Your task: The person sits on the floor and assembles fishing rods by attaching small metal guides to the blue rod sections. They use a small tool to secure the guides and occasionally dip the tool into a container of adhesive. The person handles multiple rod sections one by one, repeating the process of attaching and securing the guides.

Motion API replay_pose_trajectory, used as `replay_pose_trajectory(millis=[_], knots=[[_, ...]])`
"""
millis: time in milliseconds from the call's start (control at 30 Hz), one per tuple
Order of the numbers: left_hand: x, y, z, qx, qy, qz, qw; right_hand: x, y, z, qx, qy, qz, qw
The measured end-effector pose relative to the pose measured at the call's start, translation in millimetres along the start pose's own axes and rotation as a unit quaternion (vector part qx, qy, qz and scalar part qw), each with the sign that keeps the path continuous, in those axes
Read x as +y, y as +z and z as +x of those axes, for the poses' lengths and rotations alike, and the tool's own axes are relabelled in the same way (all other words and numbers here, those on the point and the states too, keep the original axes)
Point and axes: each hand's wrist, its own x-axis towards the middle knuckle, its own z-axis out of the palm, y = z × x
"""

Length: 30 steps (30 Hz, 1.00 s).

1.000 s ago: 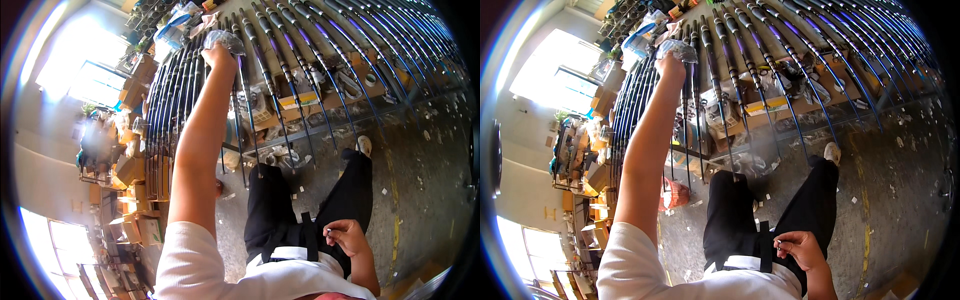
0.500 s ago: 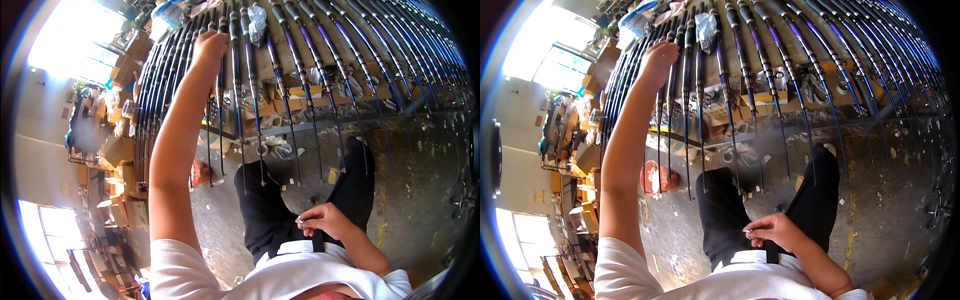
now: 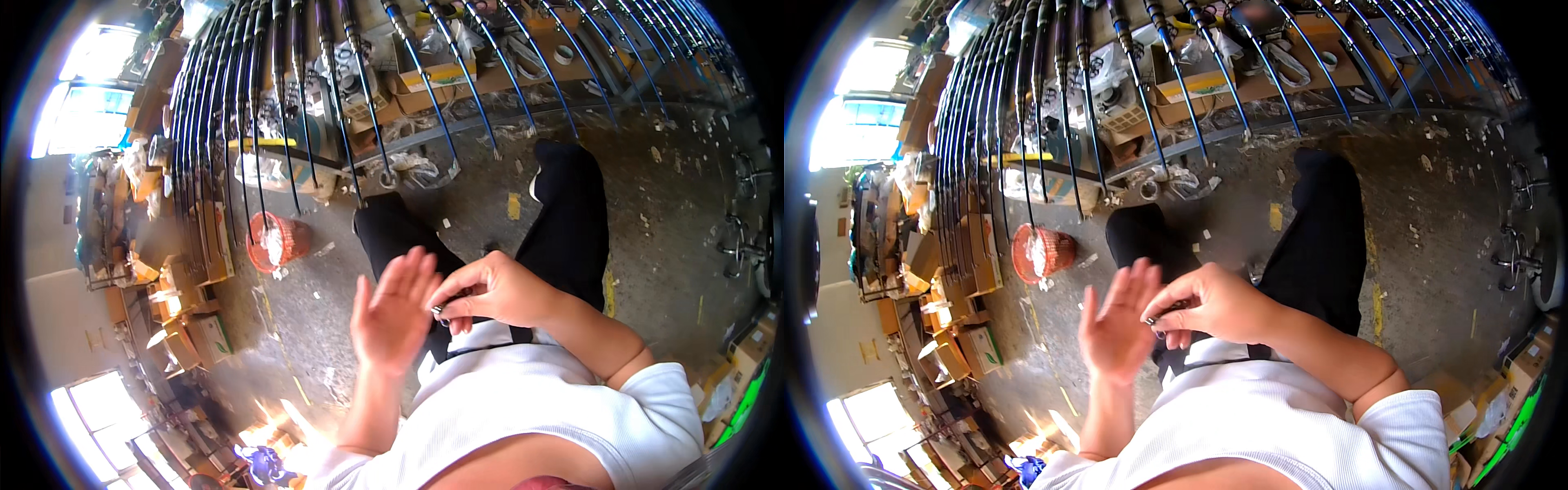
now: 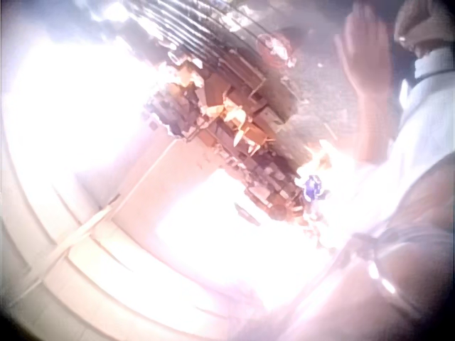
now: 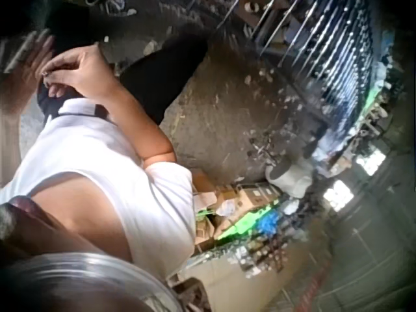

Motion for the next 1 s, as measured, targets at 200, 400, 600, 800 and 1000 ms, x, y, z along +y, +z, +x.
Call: replay_pose_trajectory(millis=[200,400,600,800,1000], knots=[[-61.0,-22.1,24.8,-0.087,-0.049,-0.104,0.99,26.8,11.7,-7.6,0.163,-0.215,-0.477,0.836],[-76.2,-10.0,42.8,-0.093,-0.104,-0.134,0.981,20.2,9.6,-29.5,0.225,-0.224,-0.494,0.81],[-77.2,12.9,48.2,-0.112,-0.091,-0.169,0.975,-5.5,2.3,-43.7,0.257,-0.255,-0.31,0.879],[-77.4,7.5,66.8,-0.109,-0.026,-0.154,0.982,-2.8,-22.6,-27.2,0.215,-0.233,-0.459,0.83],[-87.6,11.7,77.7,-0.028,0.015,-0.122,0.992,3.6,-33.4,-5.5,0.19,-0.265,-0.659,0.677]])
